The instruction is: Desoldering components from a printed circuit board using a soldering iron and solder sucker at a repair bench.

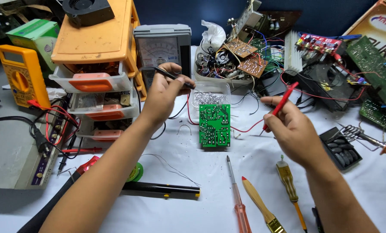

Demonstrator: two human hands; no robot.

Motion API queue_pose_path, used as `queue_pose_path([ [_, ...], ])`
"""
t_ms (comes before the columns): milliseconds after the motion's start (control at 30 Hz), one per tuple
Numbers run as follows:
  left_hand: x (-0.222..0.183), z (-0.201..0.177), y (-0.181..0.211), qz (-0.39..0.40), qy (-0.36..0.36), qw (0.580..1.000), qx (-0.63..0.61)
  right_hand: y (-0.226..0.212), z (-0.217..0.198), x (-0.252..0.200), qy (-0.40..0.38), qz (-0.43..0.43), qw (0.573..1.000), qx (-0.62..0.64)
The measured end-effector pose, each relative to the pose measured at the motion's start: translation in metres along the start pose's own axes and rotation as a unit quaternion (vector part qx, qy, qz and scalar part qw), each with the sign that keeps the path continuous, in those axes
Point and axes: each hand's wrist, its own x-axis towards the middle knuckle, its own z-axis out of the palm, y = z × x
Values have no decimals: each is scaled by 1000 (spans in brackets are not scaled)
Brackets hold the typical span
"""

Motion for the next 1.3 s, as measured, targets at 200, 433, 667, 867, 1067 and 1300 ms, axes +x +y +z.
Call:
queue_pose_path([
  [200, -20, -1, 72, -258, -18, 966, -3, -35, -22, 8, 19, 71, 979, -190],
  [433, -66, -31, 67, -136, -178, 785, 578, -32, -18, 20, -102, 145, 872, -457],
  [667, -88, -23, 56, -31, -181, 667, 722, 7, 10, 36, -116, 40, 873, -472],
  [867, -87, -37, -14, 112, -113, 577, 801, 38, 27, 56, -53, -42, 876, -478],
  [1067, -89, -30, 0, 200, -65, 542, 814, 45, 30, 55, 0, -143, 832, -536],
  [1300, -107, -13, 45, 192, -80, 588, 782, 12, 17, 17, -7, -161, 900, -405],
])
